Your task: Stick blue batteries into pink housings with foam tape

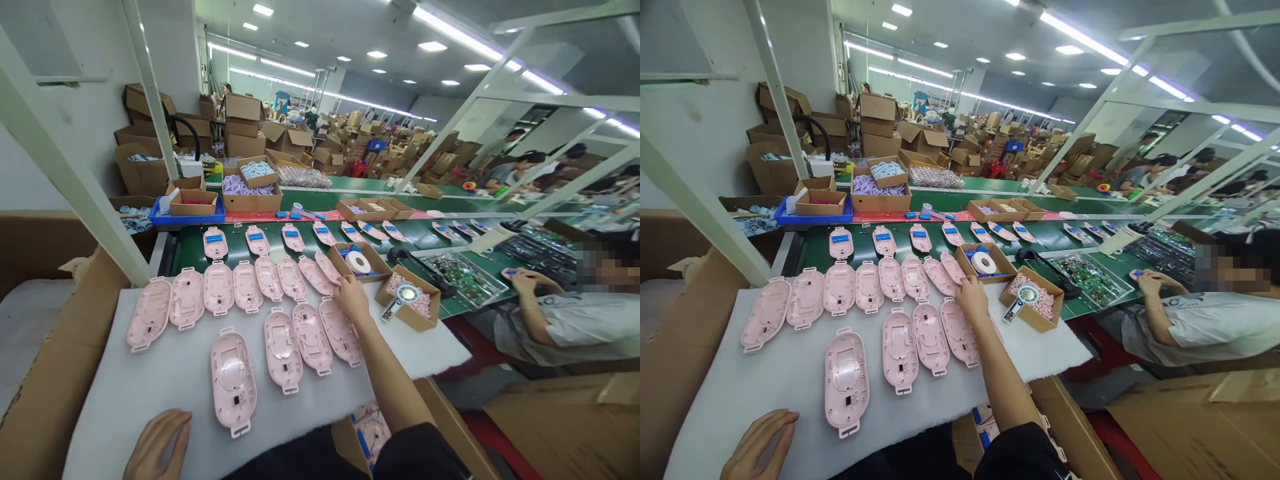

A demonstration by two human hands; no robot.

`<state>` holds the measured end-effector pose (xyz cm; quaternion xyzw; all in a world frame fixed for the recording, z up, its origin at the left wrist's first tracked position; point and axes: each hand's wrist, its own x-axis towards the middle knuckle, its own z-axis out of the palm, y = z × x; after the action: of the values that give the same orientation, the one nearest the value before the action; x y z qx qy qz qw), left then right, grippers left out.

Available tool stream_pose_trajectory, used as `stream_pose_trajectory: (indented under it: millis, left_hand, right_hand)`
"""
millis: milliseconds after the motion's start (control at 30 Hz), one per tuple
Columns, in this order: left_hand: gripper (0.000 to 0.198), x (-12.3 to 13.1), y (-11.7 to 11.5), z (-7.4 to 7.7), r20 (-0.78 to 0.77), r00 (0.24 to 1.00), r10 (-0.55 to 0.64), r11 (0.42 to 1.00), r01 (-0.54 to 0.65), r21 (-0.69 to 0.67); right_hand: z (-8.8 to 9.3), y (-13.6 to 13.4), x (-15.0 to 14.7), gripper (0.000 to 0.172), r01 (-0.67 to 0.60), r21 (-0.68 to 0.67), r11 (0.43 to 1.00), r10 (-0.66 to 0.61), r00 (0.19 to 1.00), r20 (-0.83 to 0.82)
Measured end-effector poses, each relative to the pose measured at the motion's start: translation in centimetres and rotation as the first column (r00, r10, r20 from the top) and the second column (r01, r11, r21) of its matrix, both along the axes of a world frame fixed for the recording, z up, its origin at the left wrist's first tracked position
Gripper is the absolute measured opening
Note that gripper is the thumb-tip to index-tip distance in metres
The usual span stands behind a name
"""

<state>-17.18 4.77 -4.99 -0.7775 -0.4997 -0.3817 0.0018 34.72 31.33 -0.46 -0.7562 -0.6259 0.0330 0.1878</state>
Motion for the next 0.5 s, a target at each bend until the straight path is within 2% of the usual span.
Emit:
stream_pose_trajectory:
  millis: [133, 233, 400, 500]
  left_hand:
    - [0.023, -0.2, 0.0, -0.8, 0.065, 0.997, 0.031, 0.999, -0.029, -0.037]
    - [0.020, 0.2, 0.2, -0.7, 0.075, 0.997, 0.031, 0.999, -0.027, -0.044]
    - [0.017, 1.4, 0.2, 1.3, 0.134, 0.987, 0.089, 0.995, -0.082, -0.054]
    - [0.015, 1.7, 0.2, 2.4, 0.158, 0.978, 0.135, 0.990, -0.126, -0.066]
  right_hand:
    - [0.4, 0.9, -1.7, 0.031, -0.149, -0.129, 0.980, 0.158, 0.986, 0.062]
    - [0.0, 2.1, -2.8, 0.028, -0.224, -0.219, 0.950, 0.240, 0.970, 0.047]
    - [-0.7, 2.9, -4.1, 0.034, -0.322, -0.228, 0.919, 0.329, 0.944, -0.008]
    - [-1.0, 2.9, -4.2, 0.032, -0.357, -0.200, 0.912, 0.358, 0.933, -0.031]
